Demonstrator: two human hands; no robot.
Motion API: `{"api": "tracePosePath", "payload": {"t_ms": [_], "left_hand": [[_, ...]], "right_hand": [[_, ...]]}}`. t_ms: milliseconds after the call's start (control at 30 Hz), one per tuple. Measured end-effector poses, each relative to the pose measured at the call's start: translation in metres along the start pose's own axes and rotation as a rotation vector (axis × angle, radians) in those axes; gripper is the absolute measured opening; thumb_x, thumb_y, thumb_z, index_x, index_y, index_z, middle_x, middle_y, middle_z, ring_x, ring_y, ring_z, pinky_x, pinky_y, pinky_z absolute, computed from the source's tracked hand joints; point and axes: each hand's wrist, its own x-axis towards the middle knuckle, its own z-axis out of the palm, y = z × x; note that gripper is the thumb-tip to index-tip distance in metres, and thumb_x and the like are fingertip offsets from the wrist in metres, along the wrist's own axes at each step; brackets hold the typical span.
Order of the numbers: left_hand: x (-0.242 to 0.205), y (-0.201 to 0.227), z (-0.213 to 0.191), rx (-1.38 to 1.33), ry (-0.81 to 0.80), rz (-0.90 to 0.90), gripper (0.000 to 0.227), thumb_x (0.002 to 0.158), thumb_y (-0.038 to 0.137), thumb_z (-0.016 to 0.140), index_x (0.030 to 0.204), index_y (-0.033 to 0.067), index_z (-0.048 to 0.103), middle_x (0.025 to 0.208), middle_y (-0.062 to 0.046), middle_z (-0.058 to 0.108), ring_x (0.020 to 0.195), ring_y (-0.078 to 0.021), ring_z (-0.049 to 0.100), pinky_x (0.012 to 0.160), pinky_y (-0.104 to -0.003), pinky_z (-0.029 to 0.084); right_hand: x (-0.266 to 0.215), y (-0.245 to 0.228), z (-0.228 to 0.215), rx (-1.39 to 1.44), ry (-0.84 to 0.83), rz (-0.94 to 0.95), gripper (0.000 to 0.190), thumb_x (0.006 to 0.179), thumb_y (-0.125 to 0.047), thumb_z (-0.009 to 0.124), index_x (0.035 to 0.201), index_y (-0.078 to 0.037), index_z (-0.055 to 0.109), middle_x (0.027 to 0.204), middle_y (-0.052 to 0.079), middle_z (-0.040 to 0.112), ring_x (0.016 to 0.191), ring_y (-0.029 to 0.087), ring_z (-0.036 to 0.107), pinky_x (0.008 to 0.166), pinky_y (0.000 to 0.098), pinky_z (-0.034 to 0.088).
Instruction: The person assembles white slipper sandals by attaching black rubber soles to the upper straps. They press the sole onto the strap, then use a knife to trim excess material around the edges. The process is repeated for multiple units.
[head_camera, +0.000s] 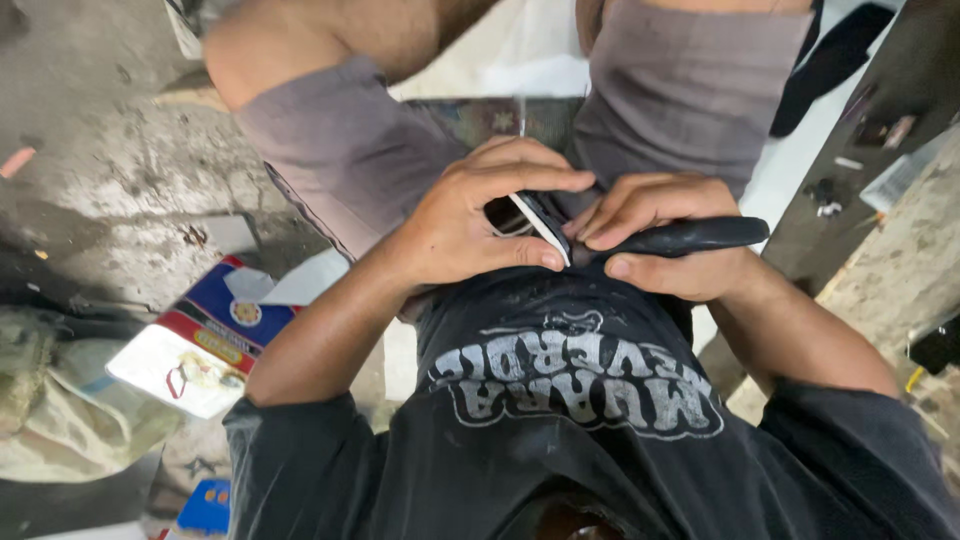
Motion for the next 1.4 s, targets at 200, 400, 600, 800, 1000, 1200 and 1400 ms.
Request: {"api": "tracePosePath", "payload": {"t_ms": [200,400,600,800,1000,1200,1400], "left_hand": [[-0.013,-0.022,0.025,0.035,0.060,0.056,0.076,0.077,0.047,0.089,0.141,0.0144,0.064,0.128,-0.006,0.062,0.124,-0.0243,0.057,0.111,-0.040,0.044],[-0.020,-0.038,0.042,0.049,0.038,0.052,0.070,0.085,0.046,0.086,0.144,0.0148,0.064,0.119,-0.003,0.059,0.122,-0.0226,0.053,0.106,-0.039,0.043],[-0.027,-0.037,0.047,0.093,-0.030,0.043,0.057,0.095,0.042,0.077,0.144,0.0171,0.065,0.120,-0.004,0.059,0.124,-0.0247,0.051,0.112,-0.041,0.038],[-0.026,-0.030,0.045,0.073,-0.088,0.027,0.052,0.099,0.041,0.071,0.144,0.0165,0.065,0.116,-0.003,0.061,0.123,-0.0236,0.053,0.118,-0.049,0.031],[-0.024,-0.026,0.045,0.095,-0.106,0.037,0.047,0.103,0.041,0.067,0.144,0.0164,0.065,0.115,-0.003,0.061,0.121,-0.0237,0.054,0.124,-0.053,0.029],[-0.022,-0.023,0.051,0.133,-0.096,-0.004,0.049,0.104,0.041,0.067,0.144,0.0150,0.065,0.115,-0.004,0.062,0.122,-0.0248,0.053,0.121,-0.053,0.030],[-0.018,-0.010,0.060,0.217,0.001,-0.100,0.060,0.102,0.042,0.070,0.152,0.0136,0.054,0.121,-0.005,0.063,0.128,-0.0279,0.052,0.120,-0.047,0.033]], "right_hand": [[-0.026,0.018,-0.002,-0.017,-0.103,0.042,0.017,0.087,-0.006,0.079,0.101,-0.001,0.073,0.101,0.015,0.073,0.103,0.029,0.077,0.097,0.0400,0.064],[-0.039,0.022,0.004,-0.115,0.006,0.017,0.017,0.087,-0.006,0.080,0.101,-0.002,0.071,0.100,0.015,0.073,0.101,0.026,0.076,0.094,0.0373,0.064],[-0.044,0.028,0.005,-0.085,-0.021,0.060,0.017,0.086,-0.004,0.079,0.101,-0.003,0.072,0.099,0.013,0.074,0.096,0.025,0.077,0.087,0.0349,0.064],[-0.048,0.033,0.006,-0.093,-0.011,0.078,0.017,0.086,-0.005,0.079,0.101,-0.002,0.072,0.100,0.013,0.074,0.092,0.022,0.076,0.083,0.0321,0.061],[-0.043,0.027,0.002,-0.044,-0.001,0.141,0.016,0.088,-0.006,0.079,0.102,-0.002,0.072,0.101,0.012,0.074,0.096,0.021,0.075,0.089,0.0318,0.060],[-0.033,-0.006,0.001,-0.151,0.014,0.396,0.019,0.090,-0.006,0.077,0.107,0.000,0.073,0.101,0.011,0.074,0.094,0.017,0.071,0.084,0.0292,0.057],[-0.019,-0.032,-0.003,-0.371,0.032,0.437,0.036,0.081,-0.017,0.086,0.112,-0.003,0.075,0.097,0.007,0.072,0.079,0.014,0.069,0.067,0.0273,0.052]]}}
